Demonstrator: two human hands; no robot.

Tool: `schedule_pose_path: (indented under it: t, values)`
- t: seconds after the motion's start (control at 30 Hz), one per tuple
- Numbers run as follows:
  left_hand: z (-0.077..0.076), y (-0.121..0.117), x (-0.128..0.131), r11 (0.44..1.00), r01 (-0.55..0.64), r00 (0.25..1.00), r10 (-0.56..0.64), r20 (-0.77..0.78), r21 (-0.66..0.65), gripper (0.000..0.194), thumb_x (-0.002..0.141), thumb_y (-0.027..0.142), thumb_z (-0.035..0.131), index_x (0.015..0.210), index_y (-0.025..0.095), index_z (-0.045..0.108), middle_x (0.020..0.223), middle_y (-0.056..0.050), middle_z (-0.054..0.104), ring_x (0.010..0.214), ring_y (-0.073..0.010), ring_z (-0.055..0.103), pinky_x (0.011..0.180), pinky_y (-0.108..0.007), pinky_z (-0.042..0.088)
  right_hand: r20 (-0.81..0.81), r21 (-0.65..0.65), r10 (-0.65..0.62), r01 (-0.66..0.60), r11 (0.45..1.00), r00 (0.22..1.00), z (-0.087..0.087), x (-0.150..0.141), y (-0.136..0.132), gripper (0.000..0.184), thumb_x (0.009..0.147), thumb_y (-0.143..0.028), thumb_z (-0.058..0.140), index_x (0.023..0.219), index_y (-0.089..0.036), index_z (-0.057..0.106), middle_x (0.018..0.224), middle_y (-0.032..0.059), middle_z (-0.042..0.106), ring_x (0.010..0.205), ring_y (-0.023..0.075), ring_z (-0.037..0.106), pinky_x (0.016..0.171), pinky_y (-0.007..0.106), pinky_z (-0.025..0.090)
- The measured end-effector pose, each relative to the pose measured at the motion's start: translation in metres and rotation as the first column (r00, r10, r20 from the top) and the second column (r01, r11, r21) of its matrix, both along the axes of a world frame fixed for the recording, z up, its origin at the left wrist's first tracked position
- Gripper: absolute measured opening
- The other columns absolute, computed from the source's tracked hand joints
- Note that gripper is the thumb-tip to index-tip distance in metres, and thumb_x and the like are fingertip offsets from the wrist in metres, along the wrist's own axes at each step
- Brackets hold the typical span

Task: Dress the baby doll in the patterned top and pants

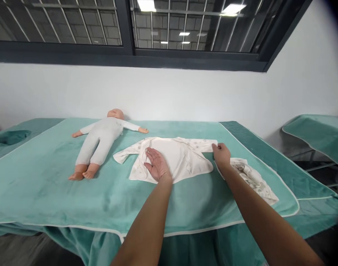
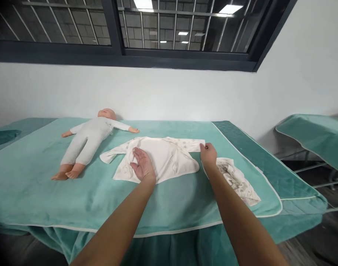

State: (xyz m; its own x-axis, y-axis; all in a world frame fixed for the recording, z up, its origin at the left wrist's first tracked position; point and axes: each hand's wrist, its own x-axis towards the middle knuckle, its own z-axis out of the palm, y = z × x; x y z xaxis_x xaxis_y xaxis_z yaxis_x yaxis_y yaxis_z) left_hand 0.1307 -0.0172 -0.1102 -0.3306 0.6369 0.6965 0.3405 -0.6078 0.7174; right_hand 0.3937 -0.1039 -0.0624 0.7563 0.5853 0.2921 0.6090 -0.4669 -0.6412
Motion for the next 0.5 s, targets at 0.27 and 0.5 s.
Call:
schedule_pose_path:
  t: [0.27, 0.5]
  values:
    - [0.011, -0.006, 0.003, 0.977, -0.021, 0.999, 0.012, -0.040, -0.210, 0.077, 0.083, -0.011, -0.010, 0.155, 0.014, -0.022, 0.157, -0.025, 0.030, 0.143, -0.0224, 0.036, 0.107, -0.052, 0.051, 0.084, 0.135, -0.066, 0.054, 0.989, 0.994, -0.008, 0.028, 0.030, 0.032, 0.083, -0.034, 0.047, 0.101, -0.015, 0.064, 0.107, 0.0155, 0.062, 0.092, 0.0268, 0.054, 0.083, 0.039, 0.041]
    - [0.009, -0.001, 0.009, 0.978, 0.063, 0.995, -0.046, 0.089, -0.197, 0.077, 0.086, -0.009, -0.009, 0.157, 0.019, -0.021, 0.159, -0.023, 0.028, 0.144, -0.0226, 0.034, 0.108, -0.053, 0.050, 0.275, 0.033, 0.211, -0.228, 0.973, 0.938, -0.004, 0.003, 0.021, 0.034, 0.088, -0.025, 0.044, 0.111, -0.014, 0.065, 0.116, 0.0166, 0.064, 0.112, 0.0293, 0.053, 0.095, 0.040, 0.037]
